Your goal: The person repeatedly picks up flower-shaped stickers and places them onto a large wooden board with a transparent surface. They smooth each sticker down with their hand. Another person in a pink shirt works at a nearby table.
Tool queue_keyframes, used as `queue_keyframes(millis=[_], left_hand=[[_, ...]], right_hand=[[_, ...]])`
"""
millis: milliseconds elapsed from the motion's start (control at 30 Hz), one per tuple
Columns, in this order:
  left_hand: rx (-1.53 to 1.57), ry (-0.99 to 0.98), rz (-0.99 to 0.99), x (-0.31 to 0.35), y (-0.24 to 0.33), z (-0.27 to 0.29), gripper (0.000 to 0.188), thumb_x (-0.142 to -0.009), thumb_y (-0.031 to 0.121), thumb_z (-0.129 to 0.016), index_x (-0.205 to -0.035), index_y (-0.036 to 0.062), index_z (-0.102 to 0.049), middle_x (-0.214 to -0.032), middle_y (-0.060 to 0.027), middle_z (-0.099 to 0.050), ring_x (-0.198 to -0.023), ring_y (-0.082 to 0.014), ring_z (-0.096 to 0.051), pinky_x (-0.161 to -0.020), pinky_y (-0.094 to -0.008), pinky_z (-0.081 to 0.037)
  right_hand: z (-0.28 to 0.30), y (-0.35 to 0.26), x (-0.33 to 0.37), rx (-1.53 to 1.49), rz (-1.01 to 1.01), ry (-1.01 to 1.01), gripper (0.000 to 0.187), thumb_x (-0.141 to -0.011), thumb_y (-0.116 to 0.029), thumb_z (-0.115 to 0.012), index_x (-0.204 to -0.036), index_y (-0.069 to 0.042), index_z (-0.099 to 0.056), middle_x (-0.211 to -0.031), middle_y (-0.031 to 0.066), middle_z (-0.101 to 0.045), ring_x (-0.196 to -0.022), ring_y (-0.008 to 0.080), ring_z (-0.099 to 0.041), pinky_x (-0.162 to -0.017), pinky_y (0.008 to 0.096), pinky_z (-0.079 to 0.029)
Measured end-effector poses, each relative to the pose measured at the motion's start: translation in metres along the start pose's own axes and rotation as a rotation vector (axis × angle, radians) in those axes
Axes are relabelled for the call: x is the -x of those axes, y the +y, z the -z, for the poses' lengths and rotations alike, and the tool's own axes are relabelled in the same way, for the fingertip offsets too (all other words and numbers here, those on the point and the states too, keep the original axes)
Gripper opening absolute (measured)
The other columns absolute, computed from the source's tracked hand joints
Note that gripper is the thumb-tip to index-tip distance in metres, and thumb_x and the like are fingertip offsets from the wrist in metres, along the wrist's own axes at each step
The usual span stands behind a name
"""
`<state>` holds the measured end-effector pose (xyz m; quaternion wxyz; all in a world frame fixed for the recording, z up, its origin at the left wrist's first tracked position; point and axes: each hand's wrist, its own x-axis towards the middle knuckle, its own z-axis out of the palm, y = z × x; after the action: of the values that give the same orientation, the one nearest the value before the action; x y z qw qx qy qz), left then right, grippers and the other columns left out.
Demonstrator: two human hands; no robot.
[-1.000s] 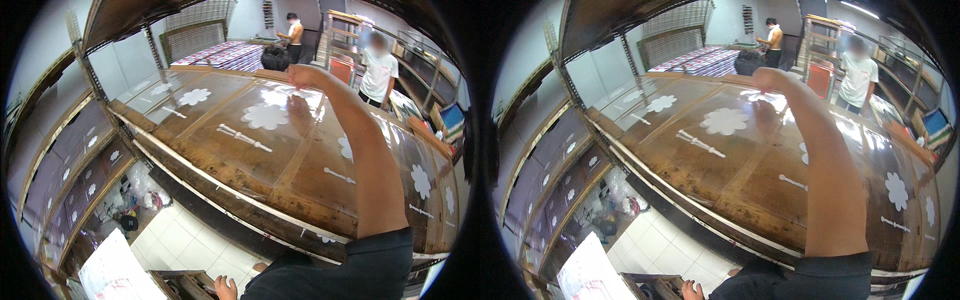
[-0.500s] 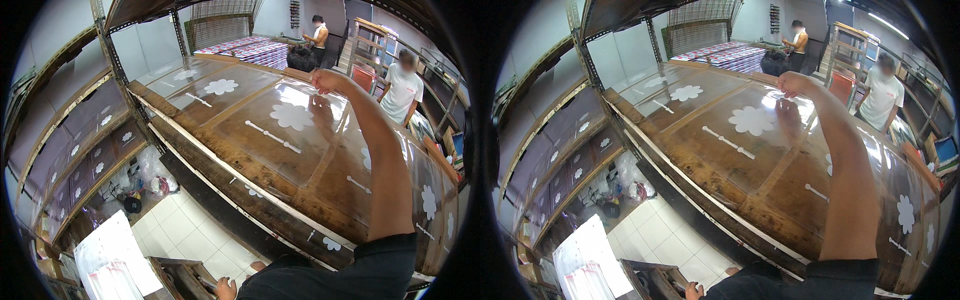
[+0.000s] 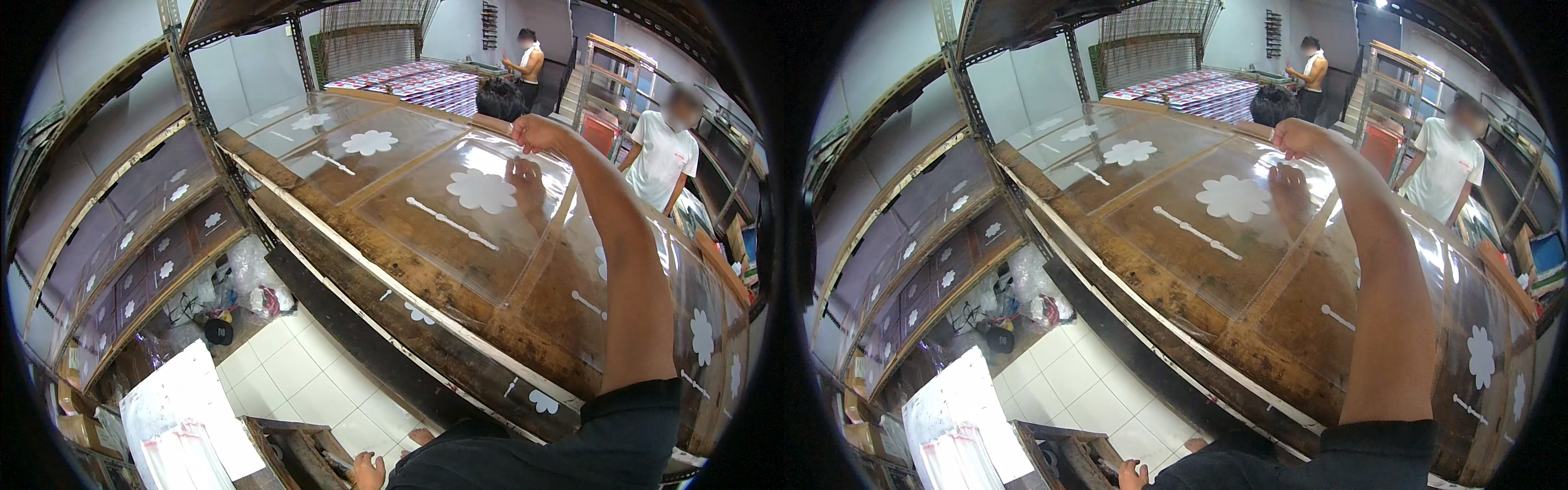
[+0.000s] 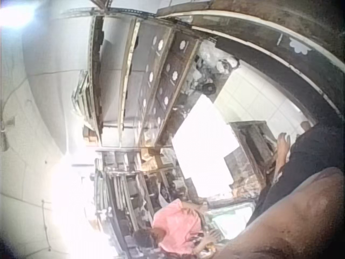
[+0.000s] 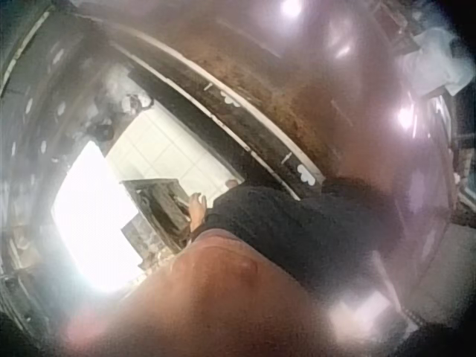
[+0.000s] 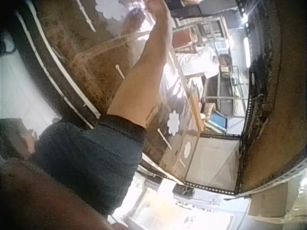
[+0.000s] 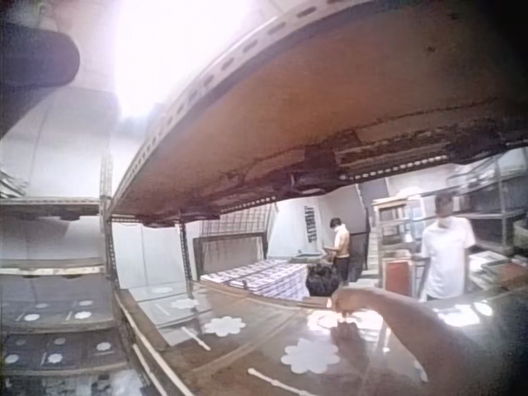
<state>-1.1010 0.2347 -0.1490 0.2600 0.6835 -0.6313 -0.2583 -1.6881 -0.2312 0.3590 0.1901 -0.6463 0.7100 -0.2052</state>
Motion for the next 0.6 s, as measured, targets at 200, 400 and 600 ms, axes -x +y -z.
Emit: queue_keyframes(millis=[200,400,600], left_hand=[[-0.016,0.018,-0.02,0.007,0.001,-0.004,0.028,-0.09,0.018,-0.065,-0.11,-0.0021,-0.065,-0.11,-0.0259,-0.064,-0.105,-0.0448,-0.059,-0.094,-0.0481,-0.047],[0.012,0.001,-0.029,0.006,-0.001,-0.008,0.031,-0.092,0.02,-0.064,-0.112,-0.003,-0.065,-0.111,-0.0261,-0.064,-0.107,-0.0448,-0.058,-0.095,-0.0479,-0.046],[0.035,-0.068,-0.051,-0.001,0.004,-0.008,0.035,-0.092,0.024,-0.064,-0.113,-0.0034,-0.064,-0.112,-0.0266,-0.063,-0.108,-0.0455,-0.057,-0.097,-0.0496,-0.044]], right_hand=[[0.005,0.014,-0.006,0.257,0.249,0.131,0.009,-0.078,-0.005,-0.06,-0.081,-0.001,-0.067,-0.076,0.0113,-0.067,-0.072,0.0235,-0.07,-0.058,0.04,-0.051],[0.018,-0.008,0.0,0.753,0.406,0.348,0.019,-0.082,-0.014,-0.061,-0.088,-0.002,-0.073,-0.091,0.0224,-0.071,-0.086,0.0406,-0.069,-0.075,0.0491,-0.054],[0.003,-0.031,0.011,0.706,0.385,0.256,0.018,-0.082,-0.015,-0.059,-0.089,-0.002,-0.069,-0.089,0.0188,-0.071,-0.083,0.0394,-0.068,-0.072,0.0507,-0.052]])
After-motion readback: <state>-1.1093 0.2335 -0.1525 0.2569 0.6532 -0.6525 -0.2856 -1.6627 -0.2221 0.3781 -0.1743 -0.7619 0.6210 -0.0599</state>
